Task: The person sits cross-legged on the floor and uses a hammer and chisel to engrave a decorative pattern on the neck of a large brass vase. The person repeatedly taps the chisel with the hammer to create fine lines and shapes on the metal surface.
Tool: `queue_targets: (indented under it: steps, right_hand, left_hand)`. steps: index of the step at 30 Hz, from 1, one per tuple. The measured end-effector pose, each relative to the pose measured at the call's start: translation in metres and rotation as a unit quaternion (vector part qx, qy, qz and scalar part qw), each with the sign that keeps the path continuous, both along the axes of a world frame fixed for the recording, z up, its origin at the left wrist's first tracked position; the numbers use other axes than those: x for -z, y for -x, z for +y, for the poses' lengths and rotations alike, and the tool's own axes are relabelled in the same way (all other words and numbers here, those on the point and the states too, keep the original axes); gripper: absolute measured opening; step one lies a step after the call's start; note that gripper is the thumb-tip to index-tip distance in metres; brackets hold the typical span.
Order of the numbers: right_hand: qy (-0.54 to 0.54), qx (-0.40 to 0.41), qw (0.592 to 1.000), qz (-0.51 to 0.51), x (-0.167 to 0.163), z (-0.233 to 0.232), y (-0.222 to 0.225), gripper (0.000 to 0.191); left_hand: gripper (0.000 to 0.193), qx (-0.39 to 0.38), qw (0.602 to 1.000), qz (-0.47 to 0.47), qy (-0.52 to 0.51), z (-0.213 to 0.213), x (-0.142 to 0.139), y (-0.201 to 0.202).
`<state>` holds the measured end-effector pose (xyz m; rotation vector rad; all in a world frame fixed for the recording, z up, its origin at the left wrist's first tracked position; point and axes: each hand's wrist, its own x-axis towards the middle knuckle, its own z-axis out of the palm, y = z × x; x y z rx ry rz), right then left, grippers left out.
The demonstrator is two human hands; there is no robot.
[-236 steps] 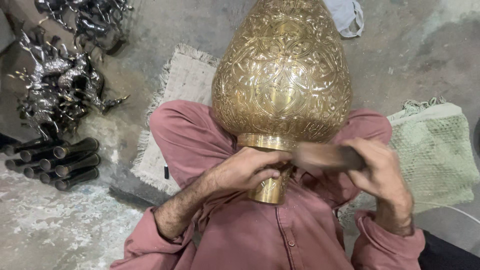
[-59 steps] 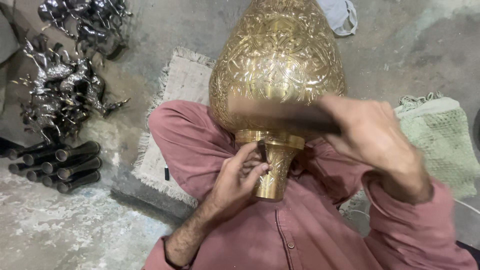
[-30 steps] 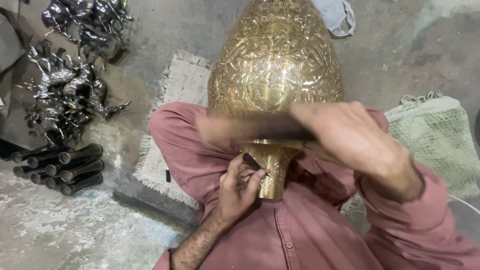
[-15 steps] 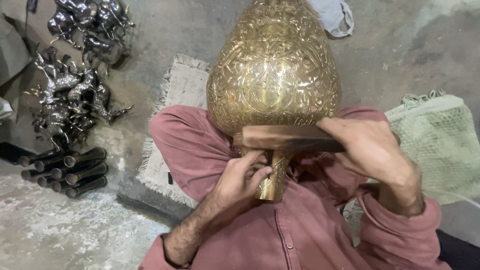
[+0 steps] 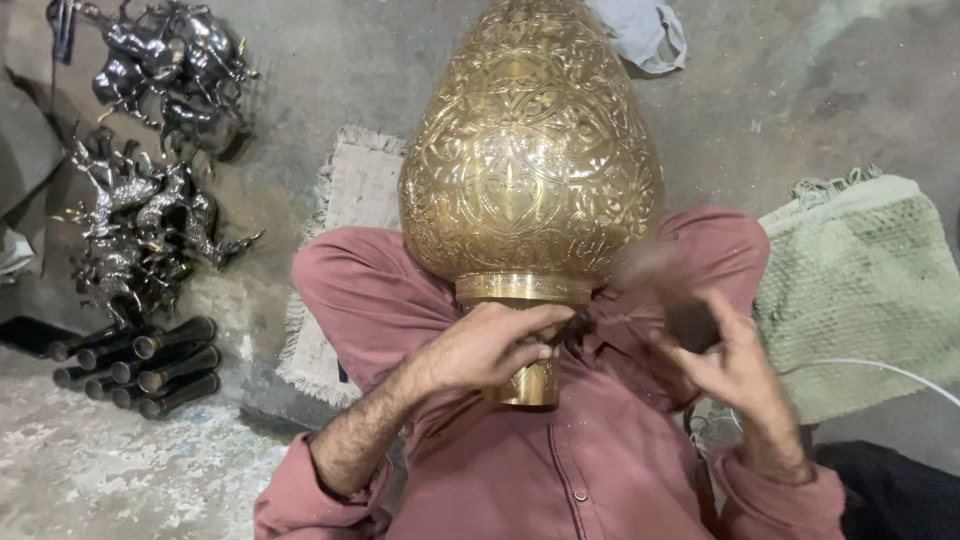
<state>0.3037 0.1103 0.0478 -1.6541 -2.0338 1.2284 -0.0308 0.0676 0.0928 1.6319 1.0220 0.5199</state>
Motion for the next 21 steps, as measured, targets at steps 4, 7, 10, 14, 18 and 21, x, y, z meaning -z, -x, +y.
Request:
queue_targets:
  steps: [4,7,10,14,18,21]
  right_hand:
    - [-0.141,-0.062,0.987,0.038,0.009,-0.022,-0.005,0.041]
    - [-0.033,0.085,0.959,0.27,0.011,-0.033,0.004,0.037]
    - [-0.045,0.069,0.976,0.202,0.01,-0.03,0.004,0.034]
    - [-0.07,-0.046,0.995,0.061,0.011,-0.015,-0.006,0.03]
    - [-0.136,-0.076,0.988,0.01,0.022,-0.014,-0.002,0.027]
    - [-0.066,0.004,0.982,0.179,0.027,-0.02,0.003,0.029]
  left_hand:
    - [0.048,0.037,0.999,0.019,0.017,0.007,-0.002,-0.001]
    - [0.049,0.035,0.999,-0.007,-0.001,0.008,-0.003,0.0]
    - [0.05,0.046,0.999,0.0,0.01,0.009,-0.004,0.002]
    - [0.049,0.05,0.999,-0.009,0.016,0.01,-0.005,0.002]
    - [0.048,0.077,0.992,0.043,0.085,0.014,-0.001,-0.002]
    - [0.05,0.078,0.997,0.002,0.026,0.015,0.0,-0.002]
